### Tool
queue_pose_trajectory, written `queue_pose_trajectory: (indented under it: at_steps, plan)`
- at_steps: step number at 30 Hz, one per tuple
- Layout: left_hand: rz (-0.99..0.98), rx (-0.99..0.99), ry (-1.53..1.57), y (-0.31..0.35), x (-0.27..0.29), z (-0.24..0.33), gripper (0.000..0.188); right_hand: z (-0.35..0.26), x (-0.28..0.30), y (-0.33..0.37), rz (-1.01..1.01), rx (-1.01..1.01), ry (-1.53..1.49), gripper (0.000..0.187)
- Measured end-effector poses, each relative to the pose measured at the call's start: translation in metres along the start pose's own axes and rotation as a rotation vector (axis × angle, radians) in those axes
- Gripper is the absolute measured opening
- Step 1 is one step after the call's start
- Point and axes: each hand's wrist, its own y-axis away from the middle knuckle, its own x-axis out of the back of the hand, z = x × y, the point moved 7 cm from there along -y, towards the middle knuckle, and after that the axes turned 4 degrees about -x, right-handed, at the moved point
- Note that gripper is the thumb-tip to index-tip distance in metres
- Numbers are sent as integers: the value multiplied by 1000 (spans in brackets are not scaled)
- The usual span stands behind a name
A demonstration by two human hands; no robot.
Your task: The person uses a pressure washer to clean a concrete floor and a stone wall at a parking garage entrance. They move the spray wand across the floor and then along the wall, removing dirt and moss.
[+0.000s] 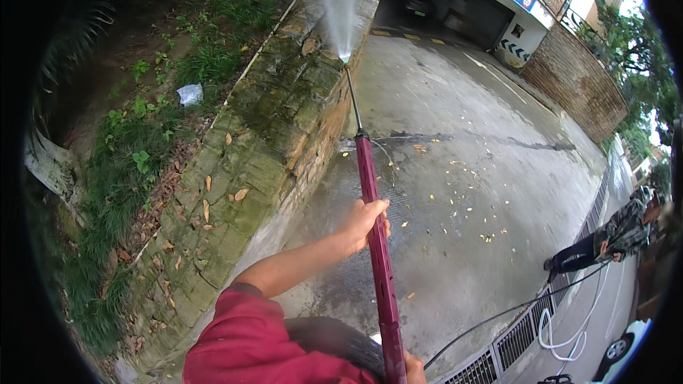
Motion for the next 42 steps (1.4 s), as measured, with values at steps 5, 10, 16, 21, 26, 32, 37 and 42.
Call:
queue_pose_trajectory:
  at_steps: [5,10,16,21,26,32,37,42]
  plan:
    - [-2,-70,-38,-41,-1,27,24,-26,-12,-27,48,94,153,23]
    - [13,-61,-26,-50,-7,37,23,-30,-18,-38,96,56,98,28]
    - [42,-45,-34,18,-6,-12,22,0,0,23,-41,21,52,26]
    - [44,-47,-62,27,-14,-14,20,9,13,32,-13,58,61,30]
    - [64,-126,27,-31,-16,49,19,-32,14,-26,53,228,35,32]
    - [64,-111,-61,-33,3,51,20,-28,3,-34,7,201,49,34]
    - [81,-22,-116,23,6,-24,21,25,15,26,-83,110,55,34]
    - [139,48,-27,88,-12,-98,19,70,47,91,-117,23,64,34]
